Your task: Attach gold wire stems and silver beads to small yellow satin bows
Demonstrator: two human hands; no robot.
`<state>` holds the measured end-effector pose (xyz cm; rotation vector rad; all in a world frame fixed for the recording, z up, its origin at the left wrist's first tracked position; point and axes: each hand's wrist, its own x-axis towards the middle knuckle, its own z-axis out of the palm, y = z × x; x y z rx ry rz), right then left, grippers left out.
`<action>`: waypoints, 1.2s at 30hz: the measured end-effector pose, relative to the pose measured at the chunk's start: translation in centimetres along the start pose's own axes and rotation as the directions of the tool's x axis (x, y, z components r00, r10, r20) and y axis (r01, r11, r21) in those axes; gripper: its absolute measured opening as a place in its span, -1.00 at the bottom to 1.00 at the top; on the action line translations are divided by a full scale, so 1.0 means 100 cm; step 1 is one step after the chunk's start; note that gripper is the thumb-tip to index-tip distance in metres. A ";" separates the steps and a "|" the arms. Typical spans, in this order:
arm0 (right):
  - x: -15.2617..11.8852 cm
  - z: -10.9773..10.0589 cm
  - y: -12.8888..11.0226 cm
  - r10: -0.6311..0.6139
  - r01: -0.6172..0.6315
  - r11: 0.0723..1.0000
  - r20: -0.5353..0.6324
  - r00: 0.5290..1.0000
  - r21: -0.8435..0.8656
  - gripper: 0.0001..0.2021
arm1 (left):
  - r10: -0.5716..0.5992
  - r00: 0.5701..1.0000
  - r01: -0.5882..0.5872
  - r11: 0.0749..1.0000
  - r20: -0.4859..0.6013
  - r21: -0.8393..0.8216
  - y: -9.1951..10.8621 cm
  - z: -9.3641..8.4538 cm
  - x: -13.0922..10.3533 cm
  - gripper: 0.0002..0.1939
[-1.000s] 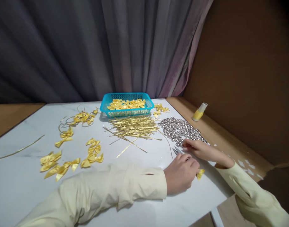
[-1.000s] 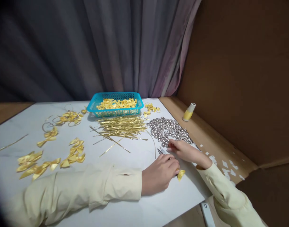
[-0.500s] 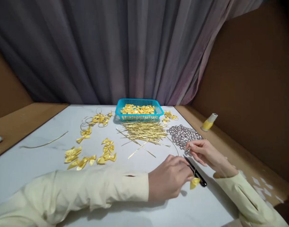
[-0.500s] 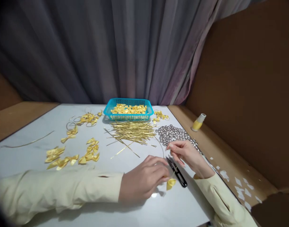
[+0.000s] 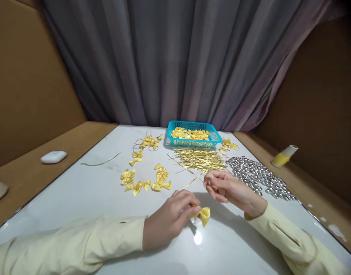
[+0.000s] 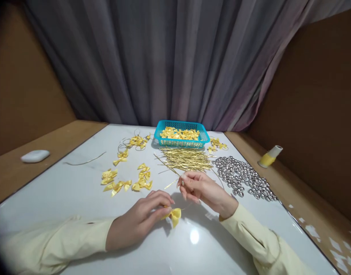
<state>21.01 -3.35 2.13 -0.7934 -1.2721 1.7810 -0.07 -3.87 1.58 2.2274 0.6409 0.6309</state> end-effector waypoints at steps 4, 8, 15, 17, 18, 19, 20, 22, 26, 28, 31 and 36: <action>0.010 0.002 0.013 -0.006 0.006 1.000 -0.026 1.000 0.015 -0.80 | -0.152 0.988 0.149 0.982 -0.023 -0.120 -0.013 -0.002 -0.003 -0.78; 0.011 0.006 0.017 0.003 0.000 0.997 -0.046 0.999 0.072 -0.84 | -0.263 0.964 0.264 0.918 0.044 -0.297 -0.021 0.003 -0.001 -0.75; 0.012 0.000 0.028 0.092 -0.084 0.995 -0.193 0.977 0.046 -0.80 | -0.298 0.953 0.297 0.899 0.050 -0.321 -0.022 0.005 0.003 -0.78; 0.013 -0.003 0.027 0.060 -0.057 0.998 -0.200 0.978 0.020 -0.78 | -0.299 0.953 0.300 0.904 0.048 -0.304 -0.021 0.004 0.004 -0.78; 0.013 -0.004 0.025 0.037 -0.039 0.999 -0.207 0.978 -0.006 -0.77 | -0.298 0.954 0.297 0.906 0.045 -0.302 -0.021 0.004 0.004 -0.78; 0.013 -0.006 0.023 0.016 -0.028 0.998 -0.222 0.975 -0.053 -0.77 | -0.294 0.955 0.293 0.906 0.043 -0.305 -0.021 0.004 0.005 -0.79; 0.012 -0.008 0.021 -0.003 -0.025 0.993 -0.236 0.972 -0.118 -0.76 | -0.291 0.956 0.290 0.905 0.044 -0.310 -0.022 0.004 0.005 -0.79; 0.010 -0.013 0.017 -0.019 -0.052 0.957 -0.241 0.970 -0.284 -0.74 | -0.290 0.956 0.291 0.903 0.052 -0.315 -0.022 0.004 0.006 -0.80; 0.007 -0.017 0.018 0.127 -0.167 0.869 -0.117 0.985 -0.466 -0.71 | -0.300 0.952 0.304 0.900 0.064 -0.311 -0.022 0.005 0.006 -0.82; 0.007 -0.015 0.021 0.192 -0.198 0.876 -0.057 0.980 -0.441 -0.71 | -0.294 0.954 0.297 0.904 0.057 -0.307 -0.022 0.005 0.006 -0.81; 0.007 -0.010 0.025 0.225 -0.218 0.902 -0.027 0.974 -0.373 -0.71 | -0.274 0.961 0.274 0.925 0.039 -0.264 -0.023 0.004 0.005 -0.80; 0.007 -0.002 0.031 0.166 -0.172 0.921 -0.049 0.985 -0.349 -0.69 | -0.233 0.963 0.268 0.886 0.138 -0.378 -0.022 0.002 0.007 -0.81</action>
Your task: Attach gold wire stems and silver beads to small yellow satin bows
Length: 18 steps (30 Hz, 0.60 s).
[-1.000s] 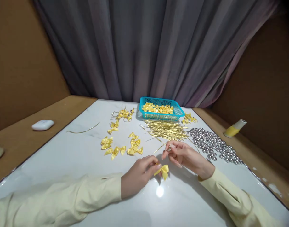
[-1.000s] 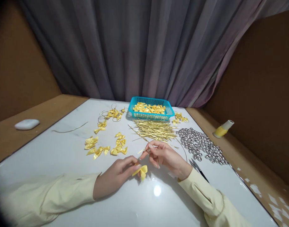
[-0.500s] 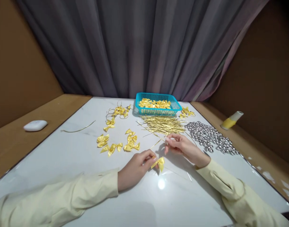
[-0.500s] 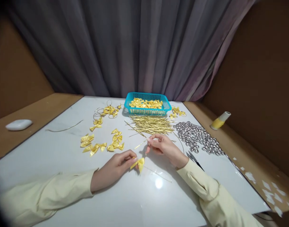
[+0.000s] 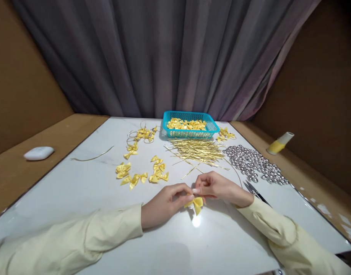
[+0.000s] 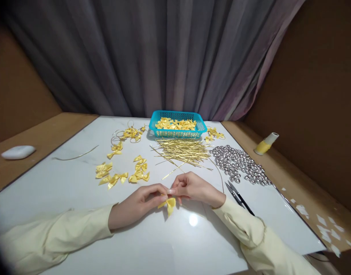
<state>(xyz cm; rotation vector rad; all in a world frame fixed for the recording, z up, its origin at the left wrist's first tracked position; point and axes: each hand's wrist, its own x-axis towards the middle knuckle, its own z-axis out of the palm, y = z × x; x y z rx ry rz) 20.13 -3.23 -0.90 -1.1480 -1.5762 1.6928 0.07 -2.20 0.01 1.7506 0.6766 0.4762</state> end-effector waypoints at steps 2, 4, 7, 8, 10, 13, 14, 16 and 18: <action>0.000 0.002 -0.001 -0.008 0.008 1.000 -0.009 1.000 0.005 -0.68 | 0.004 1.000 -0.003 0.999 0.026 -0.041 0.000 -0.001 0.001 -0.81; 0.000 0.004 -0.003 0.000 0.000 1.000 -0.002 1.000 0.017 -0.67 | 0.018 0.999 -0.017 0.999 0.026 -0.052 0.000 -0.003 0.002 -0.81; -0.002 0.008 -0.007 -0.020 0.020 1.000 0.002 1.000 0.023 -0.66 | 0.027 0.999 -0.025 0.997 0.018 -0.078 -0.002 -0.004 0.003 -0.81; -0.003 0.010 -0.008 -0.034 0.034 0.999 -0.007 0.999 0.022 -0.66 | 0.028 0.999 -0.026 0.995 0.016 -0.095 -0.003 -0.004 0.004 -0.81; -0.003 0.013 -0.009 -0.055 0.056 0.998 -0.024 0.998 0.028 -0.65 | 0.026 0.999 -0.021 0.987 0.033 -0.161 -0.005 -0.004 0.004 -0.81; -0.003 0.018 -0.006 -0.056 0.058 0.998 -0.059 0.997 0.023 -0.63 | 0.011 0.997 0.011 0.964 0.081 -0.266 -0.007 -0.002 0.005 -0.78; -0.002 0.020 -0.004 -0.057 0.058 0.998 -0.077 0.995 0.004 -0.62 | 0.004 0.996 0.022 0.961 0.090 -0.277 -0.008 -0.002 0.005 -0.78; -0.001 0.022 0.000 -0.070 0.065 0.997 -0.126 0.990 -0.048 -0.62 | -0.008 0.996 0.030 0.968 0.090 -0.249 -0.010 -0.002 0.005 -0.79; -0.001 0.024 0.003 -0.088 0.074 0.993 -0.159 0.983 -0.093 -0.64 | -0.018 0.996 0.033 0.984 0.087 -0.176 -0.011 -0.002 0.004 -0.80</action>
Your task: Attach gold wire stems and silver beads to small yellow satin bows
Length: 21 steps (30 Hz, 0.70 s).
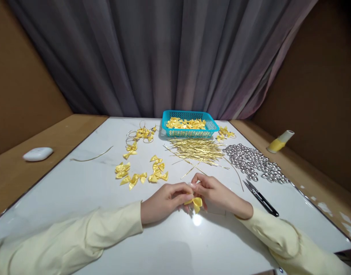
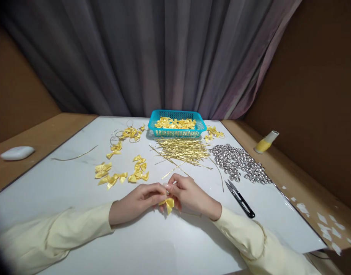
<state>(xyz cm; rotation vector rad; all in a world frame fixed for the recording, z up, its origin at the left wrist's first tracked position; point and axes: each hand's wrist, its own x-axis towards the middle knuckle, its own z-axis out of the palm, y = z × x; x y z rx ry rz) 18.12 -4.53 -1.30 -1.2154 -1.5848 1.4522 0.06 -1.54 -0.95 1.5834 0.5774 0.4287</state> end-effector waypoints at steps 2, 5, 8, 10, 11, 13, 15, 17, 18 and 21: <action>-0.001 0.001 0.000 -0.011 0.011 0.999 -0.015 1.000 -0.035 -0.67 | -0.009 1.000 0.009 0.997 0.001 0.070 0.000 -0.001 -0.001 -0.80; -0.002 0.000 -0.003 -0.019 0.018 0.998 -0.012 1.000 -0.061 -0.67 | 0.014 1.000 -0.014 0.991 0.006 0.135 0.002 -0.001 -0.001 -0.79; -0.003 -0.001 -0.005 -0.016 0.016 0.999 0.003 1.000 -0.043 -0.68 | 0.061 0.998 -0.060 0.982 0.001 0.177 0.005 -0.001 -0.001 -0.79; -0.003 0.000 -0.003 -0.018 0.018 0.999 0.013 1.000 -0.039 -0.70 | 0.076 0.997 -0.074 0.981 -0.001 0.182 0.006 -0.001 -0.001 -0.79; -0.003 0.000 -0.001 -0.018 0.019 0.999 0.020 1.000 -0.037 -0.70 | 0.080 0.997 -0.078 0.980 -0.001 0.180 0.007 0.000 -0.001 -0.79; -0.002 0.001 0.004 -0.016 0.017 1.000 0.041 0.999 -0.022 -0.71 | 0.084 0.997 -0.082 0.980 0.000 0.183 0.008 0.000 -0.001 -0.79; -0.001 0.001 0.007 -0.018 0.017 1.000 0.062 0.998 0.009 -0.71 | 0.086 0.996 -0.085 0.977 0.002 0.196 0.007 0.000 -0.002 -0.79; -0.001 0.001 0.008 -0.030 0.027 0.999 0.072 0.997 0.038 -0.71 | 0.082 0.997 -0.081 0.974 0.008 0.210 0.006 -0.001 -0.002 -0.79; -0.001 0.001 0.008 -0.037 0.033 0.998 0.077 0.996 0.051 -0.71 | 0.079 0.997 -0.079 0.973 0.012 0.217 0.005 -0.001 -0.002 -0.79; -0.001 0.002 0.007 -0.045 0.039 0.996 0.083 0.995 0.074 -0.70 | 0.074 0.997 -0.077 0.973 0.021 0.219 0.005 -0.002 -0.002 -0.78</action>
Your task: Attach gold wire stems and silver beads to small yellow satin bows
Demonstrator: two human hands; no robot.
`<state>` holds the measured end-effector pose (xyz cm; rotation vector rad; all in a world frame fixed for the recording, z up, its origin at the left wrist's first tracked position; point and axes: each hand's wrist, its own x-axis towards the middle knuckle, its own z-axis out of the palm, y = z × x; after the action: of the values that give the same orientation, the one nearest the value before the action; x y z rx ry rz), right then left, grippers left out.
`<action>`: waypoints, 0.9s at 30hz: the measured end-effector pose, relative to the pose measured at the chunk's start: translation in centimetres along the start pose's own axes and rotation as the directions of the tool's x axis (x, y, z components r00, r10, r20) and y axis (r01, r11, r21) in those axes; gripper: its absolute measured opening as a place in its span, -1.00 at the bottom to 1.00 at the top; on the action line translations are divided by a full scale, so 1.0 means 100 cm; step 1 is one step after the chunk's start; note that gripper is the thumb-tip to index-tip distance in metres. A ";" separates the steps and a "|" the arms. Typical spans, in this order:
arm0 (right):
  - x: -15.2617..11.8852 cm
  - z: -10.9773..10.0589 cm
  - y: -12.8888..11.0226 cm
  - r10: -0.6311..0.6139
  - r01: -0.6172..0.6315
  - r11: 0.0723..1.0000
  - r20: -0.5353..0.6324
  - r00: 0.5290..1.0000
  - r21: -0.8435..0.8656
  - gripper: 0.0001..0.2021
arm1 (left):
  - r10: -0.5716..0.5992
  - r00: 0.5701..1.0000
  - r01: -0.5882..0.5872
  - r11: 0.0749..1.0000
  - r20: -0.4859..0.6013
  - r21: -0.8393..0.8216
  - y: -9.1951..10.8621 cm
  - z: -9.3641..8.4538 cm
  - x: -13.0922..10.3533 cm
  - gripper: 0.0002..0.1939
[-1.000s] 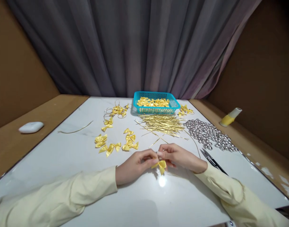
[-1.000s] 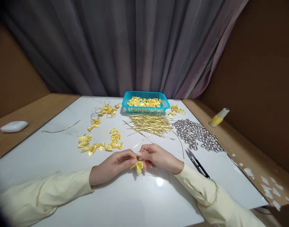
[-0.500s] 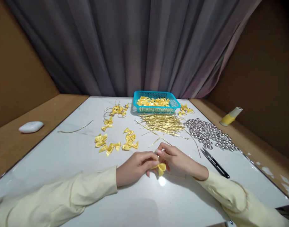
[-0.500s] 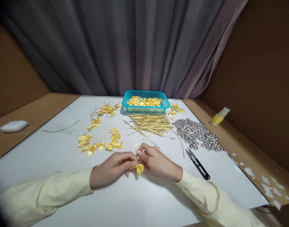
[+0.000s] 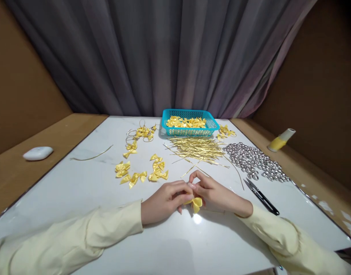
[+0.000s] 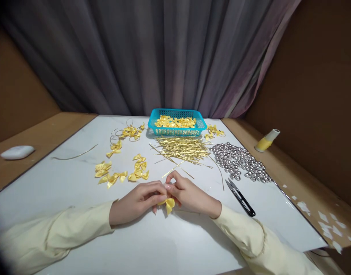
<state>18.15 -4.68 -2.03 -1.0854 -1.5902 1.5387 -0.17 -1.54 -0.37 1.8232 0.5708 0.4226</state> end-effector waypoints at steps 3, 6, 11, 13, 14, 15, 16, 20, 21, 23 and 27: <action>-0.001 0.001 -0.003 0.013 -0.013 1.000 0.005 1.000 -0.009 -0.70 | 0.003 1.000 -0.003 1.000 -0.001 -0.026 0.002 0.000 0.000 -0.76; -0.002 0.000 -0.012 0.022 -0.023 0.997 -0.021 1.000 -0.075 -0.68 | -0.008 0.999 0.006 0.998 -0.035 -0.055 0.003 0.001 0.000 -0.76; -0.003 -0.013 -0.027 -0.003 -0.035 0.985 -0.220 0.976 -0.168 -0.56 | -0.052 0.986 0.041 0.996 -0.158 -0.073 0.003 0.001 0.000 -0.74; -0.006 -0.019 -0.031 0.150 -0.164 0.983 -0.159 0.976 -0.079 -0.41 | -0.040 0.976 0.027 0.998 -0.214 -0.062 0.003 0.001 0.000 -0.74; -0.008 -0.020 -0.033 0.218 -0.221 0.975 -0.089 0.972 -0.032 -0.35 | -0.031 0.970 0.019 0.998 -0.241 -0.054 0.003 0.001 0.000 -0.75; -0.010 -0.021 -0.036 0.274 -0.274 0.962 -0.002 0.962 0.008 -0.30 | -0.021 0.965 0.009 0.999 -0.263 -0.046 0.003 0.001 0.001 -0.76; -0.012 -0.021 -0.038 0.325 -0.330 0.943 0.094 0.941 0.043 -0.27 | -0.007 0.959 -0.004 0.999 -0.282 -0.038 0.004 0.001 0.000 -0.77; -0.014 -0.014 -0.041 0.392 -0.469 0.874 0.381 0.837 0.131 -0.22 | 0.106 0.942 -0.075 0.991 -0.319 0.108 0.005 -0.001 -0.002 -0.81; -0.013 -0.013 -0.040 0.389 -0.485 0.862 0.420 0.820 0.148 -0.20 | 0.145 0.937 -0.093 0.980 -0.319 0.173 0.006 -0.001 -0.003 -0.81; -0.009 -0.012 -0.036 0.370 -0.493 0.847 0.446 0.815 0.199 -0.19 | 0.212 0.932 -0.132 0.954 -0.294 0.269 0.007 -0.001 -0.005 -0.81; -0.003 -0.013 -0.027 0.283 -0.366 0.857 0.262 0.923 0.362 -0.38 | 0.280 0.935 -0.197 0.919 -0.216 0.341 0.007 0.000 -0.007 -0.83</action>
<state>19.20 -4.29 0.75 -1.0201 -1.1606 2.1530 -0.63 -2.13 0.32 2.1732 0.6216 0.7862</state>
